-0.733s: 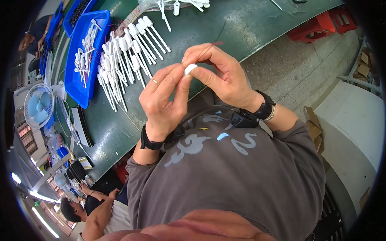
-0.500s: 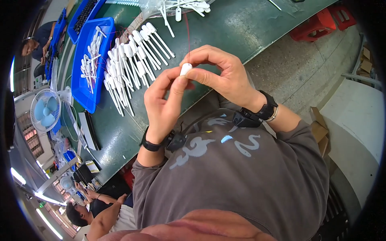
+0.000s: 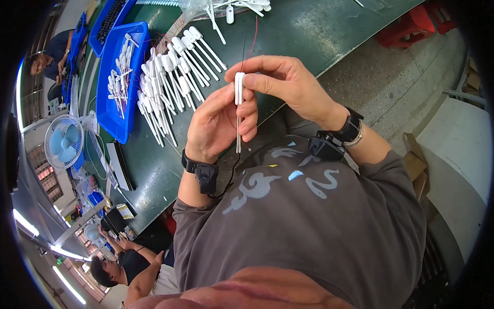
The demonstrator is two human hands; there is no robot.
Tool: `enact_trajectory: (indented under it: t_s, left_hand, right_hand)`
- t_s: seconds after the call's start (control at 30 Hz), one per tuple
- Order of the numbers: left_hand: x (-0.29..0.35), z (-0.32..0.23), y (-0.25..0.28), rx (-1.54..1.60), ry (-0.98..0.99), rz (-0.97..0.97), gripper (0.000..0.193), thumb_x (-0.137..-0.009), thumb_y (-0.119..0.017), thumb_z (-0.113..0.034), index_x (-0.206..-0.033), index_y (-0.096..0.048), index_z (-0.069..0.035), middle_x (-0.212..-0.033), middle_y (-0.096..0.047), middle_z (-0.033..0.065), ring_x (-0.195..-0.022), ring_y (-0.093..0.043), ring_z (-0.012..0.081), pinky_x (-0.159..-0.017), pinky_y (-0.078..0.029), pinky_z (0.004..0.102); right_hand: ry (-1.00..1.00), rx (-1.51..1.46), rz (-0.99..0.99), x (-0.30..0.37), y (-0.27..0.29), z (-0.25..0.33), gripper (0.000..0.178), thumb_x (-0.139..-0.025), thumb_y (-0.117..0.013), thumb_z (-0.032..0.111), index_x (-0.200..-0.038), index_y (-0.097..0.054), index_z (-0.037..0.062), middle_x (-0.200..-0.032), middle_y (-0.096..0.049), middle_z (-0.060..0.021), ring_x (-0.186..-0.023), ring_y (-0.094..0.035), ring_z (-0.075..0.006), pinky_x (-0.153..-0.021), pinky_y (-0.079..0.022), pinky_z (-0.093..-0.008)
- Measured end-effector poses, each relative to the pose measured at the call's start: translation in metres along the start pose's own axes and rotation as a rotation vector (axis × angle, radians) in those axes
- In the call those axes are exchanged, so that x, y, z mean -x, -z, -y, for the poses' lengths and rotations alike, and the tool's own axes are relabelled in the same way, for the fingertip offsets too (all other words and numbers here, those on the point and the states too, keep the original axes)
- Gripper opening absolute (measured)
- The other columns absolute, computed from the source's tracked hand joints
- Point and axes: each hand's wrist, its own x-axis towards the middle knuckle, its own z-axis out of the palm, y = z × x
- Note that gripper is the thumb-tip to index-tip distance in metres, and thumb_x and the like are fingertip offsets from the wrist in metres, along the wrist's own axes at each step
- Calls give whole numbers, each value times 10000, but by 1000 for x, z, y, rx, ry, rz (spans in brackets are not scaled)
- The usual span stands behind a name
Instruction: The person assembles electronic components by hand, picking up a white plastic housing and threading thin wires through it. They then snap a matching plastic cover onto the assembly and place the finished unit onto the work surface.
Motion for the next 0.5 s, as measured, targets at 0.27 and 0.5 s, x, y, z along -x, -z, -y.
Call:
enact_trajectory:
  t_s: [0.27, 0.5]
  left_hand:
    - [0, 3, -15, -693, -152, -319, 308, -1062, -514, -242, -1200, -603, 19, -909, -652, 60, -716, -624, 161, -672, -540, 279]
    - [4, 5, -12, -1369, -365, -465, 185, -974, -624, -119, -1139, -669, -48, -836, -664, 106, -709, -649, 214, -633, -519, 317]
  right_hand:
    - [48, 1, -88, 4, 8, -15, 257, -1018, -600, 147, -1219, -659, -2, -1177, -690, -88, -1068, -645, -155, -966, -505, -316]
    - [-21, -30, -105, 7, 14, -17, 281, -1019, -587, 134, -1258, -630, -8, -1210, -675, -100, -1096, -643, -177, -997, -505, -336]
